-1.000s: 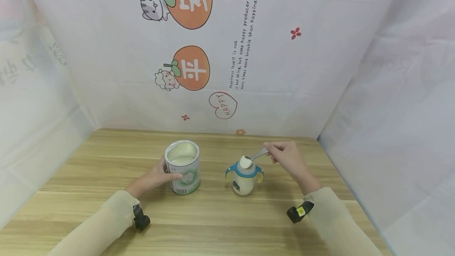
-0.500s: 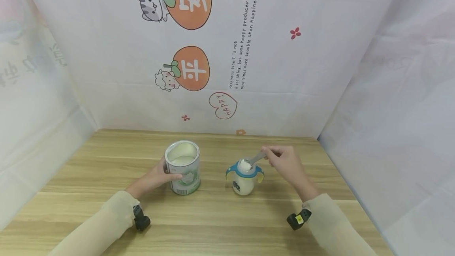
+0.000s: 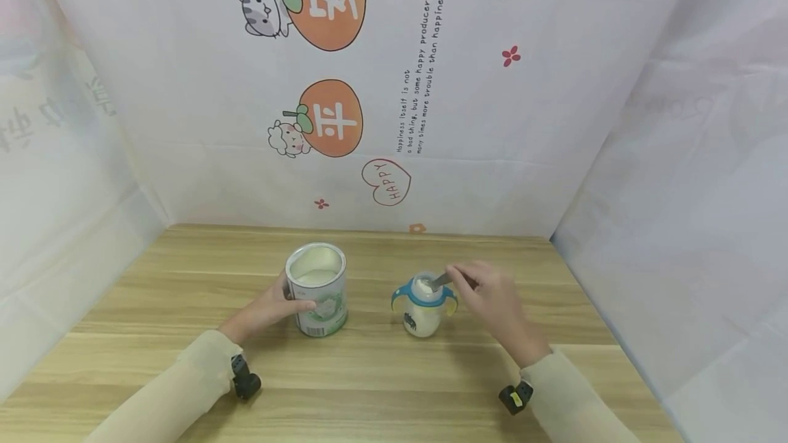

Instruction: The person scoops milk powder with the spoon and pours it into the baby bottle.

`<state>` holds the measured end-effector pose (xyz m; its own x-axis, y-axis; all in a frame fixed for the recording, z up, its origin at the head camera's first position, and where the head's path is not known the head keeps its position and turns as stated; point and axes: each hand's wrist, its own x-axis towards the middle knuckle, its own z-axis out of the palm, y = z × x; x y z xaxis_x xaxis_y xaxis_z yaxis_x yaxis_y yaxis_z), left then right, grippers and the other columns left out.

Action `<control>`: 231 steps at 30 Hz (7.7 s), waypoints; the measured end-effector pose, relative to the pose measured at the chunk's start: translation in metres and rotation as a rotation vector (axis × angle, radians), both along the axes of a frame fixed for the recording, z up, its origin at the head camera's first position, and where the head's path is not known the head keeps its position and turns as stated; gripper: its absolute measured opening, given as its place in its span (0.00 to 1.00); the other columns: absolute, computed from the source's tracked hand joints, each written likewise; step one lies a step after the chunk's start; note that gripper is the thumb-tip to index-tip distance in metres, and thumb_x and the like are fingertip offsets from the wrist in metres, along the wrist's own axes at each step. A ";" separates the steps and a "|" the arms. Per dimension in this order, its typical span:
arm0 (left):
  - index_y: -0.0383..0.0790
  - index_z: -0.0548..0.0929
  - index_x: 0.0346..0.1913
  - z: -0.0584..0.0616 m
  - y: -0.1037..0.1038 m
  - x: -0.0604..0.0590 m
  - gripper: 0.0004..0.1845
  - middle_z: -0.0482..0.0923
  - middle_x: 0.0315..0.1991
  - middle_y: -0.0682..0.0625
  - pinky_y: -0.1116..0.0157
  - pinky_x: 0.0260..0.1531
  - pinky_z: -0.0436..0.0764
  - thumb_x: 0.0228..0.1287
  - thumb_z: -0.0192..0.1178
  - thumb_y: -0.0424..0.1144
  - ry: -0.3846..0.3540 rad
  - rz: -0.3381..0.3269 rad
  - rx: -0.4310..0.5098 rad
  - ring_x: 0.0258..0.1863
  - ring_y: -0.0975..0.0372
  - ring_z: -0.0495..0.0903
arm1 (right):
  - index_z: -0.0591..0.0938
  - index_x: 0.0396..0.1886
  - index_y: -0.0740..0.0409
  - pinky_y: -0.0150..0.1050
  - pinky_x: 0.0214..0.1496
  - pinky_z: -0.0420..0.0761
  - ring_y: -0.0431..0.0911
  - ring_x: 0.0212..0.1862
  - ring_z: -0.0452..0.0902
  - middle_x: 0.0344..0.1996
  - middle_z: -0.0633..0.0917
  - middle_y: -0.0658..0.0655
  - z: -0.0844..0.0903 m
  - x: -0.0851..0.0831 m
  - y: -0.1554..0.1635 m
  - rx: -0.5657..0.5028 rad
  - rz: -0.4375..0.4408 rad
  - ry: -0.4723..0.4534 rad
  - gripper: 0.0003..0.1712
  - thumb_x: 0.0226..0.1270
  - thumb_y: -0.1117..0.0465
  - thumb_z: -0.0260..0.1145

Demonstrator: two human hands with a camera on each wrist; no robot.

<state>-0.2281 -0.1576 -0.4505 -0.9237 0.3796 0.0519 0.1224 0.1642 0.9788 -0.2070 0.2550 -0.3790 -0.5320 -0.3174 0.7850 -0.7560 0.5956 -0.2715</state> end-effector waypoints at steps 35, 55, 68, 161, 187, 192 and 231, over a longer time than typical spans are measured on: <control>0.55 0.41 0.81 -0.001 -0.002 0.000 0.59 0.58 0.75 0.42 0.39 0.70 0.54 0.58 0.74 0.45 -0.014 -0.009 0.007 0.74 0.45 0.54 | 0.88 0.37 0.69 0.27 0.23 0.77 0.42 0.21 0.74 0.25 0.84 0.55 0.016 0.018 -0.009 0.262 0.287 0.718 0.13 0.76 0.66 0.59; 0.59 0.42 0.80 -0.003 -0.003 0.001 0.57 0.57 0.75 0.42 0.36 0.68 0.54 0.59 0.73 0.45 -0.009 -0.023 0.014 0.74 0.42 0.54 | 0.88 0.36 0.69 0.27 0.22 0.77 0.43 0.21 0.75 0.26 0.85 0.56 0.018 0.020 -0.009 0.281 0.258 0.772 0.13 0.75 0.66 0.60; 0.59 0.40 0.81 -0.004 -0.002 0.000 0.59 0.56 0.76 0.41 0.38 0.69 0.52 0.59 0.74 0.45 -0.032 -0.008 0.022 0.75 0.42 0.52 | 0.89 0.30 0.67 0.26 0.22 0.75 0.42 0.21 0.73 0.22 0.82 0.54 0.015 0.014 -0.007 0.132 0.107 0.598 0.20 0.76 0.58 0.61; 0.59 0.38 0.81 -0.001 -0.004 0.001 0.60 0.50 0.78 0.42 0.37 0.69 0.51 0.59 0.73 0.47 -0.017 -0.006 -0.008 0.76 0.42 0.47 | 0.91 0.41 0.57 0.35 0.29 0.79 0.49 0.28 0.78 0.23 0.84 0.53 0.039 -0.042 -0.161 -0.292 0.207 -0.673 0.18 0.71 0.48 0.67; 0.63 0.39 0.80 -0.005 -0.006 0.000 0.56 0.52 0.77 0.45 0.38 0.69 0.53 0.63 0.71 0.44 -0.025 -0.049 0.034 0.76 0.44 0.47 | 0.91 0.40 0.56 0.29 0.29 0.80 0.35 0.26 0.78 0.32 0.89 0.49 0.044 -0.051 -0.196 0.299 0.160 -0.593 0.09 0.70 0.56 0.69; 0.63 0.40 0.80 -0.006 -0.006 -0.001 0.55 0.53 0.77 0.45 0.37 0.69 0.53 0.63 0.70 0.44 -0.020 -0.056 0.030 0.76 0.44 0.47 | 0.91 0.37 0.57 0.26 0.30 0.81 0.34 0.27 0.81 0.32 0.90 0.51 0.043 -0.051 -0.201 0.348 0.131 -0.539 0.08 0.69 0.58 0.70; 0.60 0.37 0.81 -0.001 -0.005 0.002 0.58 0.49 0.78 0.41 0.38 0.69 0.54 0.62 0.71 0.45 -0.034 -0.034 0.014 0.76 0.42 0.47 | 0.84 0.36 0.54 0.30 0.33 0.80 0.41 0.34 0.79 0.33 0.82 0.51 0.040 -0.057 -0.198 0.384 -0.056 -0.422 0.11 0.62 0.54 0.76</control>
<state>-0.2259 -0.1621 -0.4514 -0.9114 0.4107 0.0266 0.0948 0.1467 0.9846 -0.2637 0.0571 -0.3389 -0.7986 -0.5003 0.3347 -0.5935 0.7469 -0.2997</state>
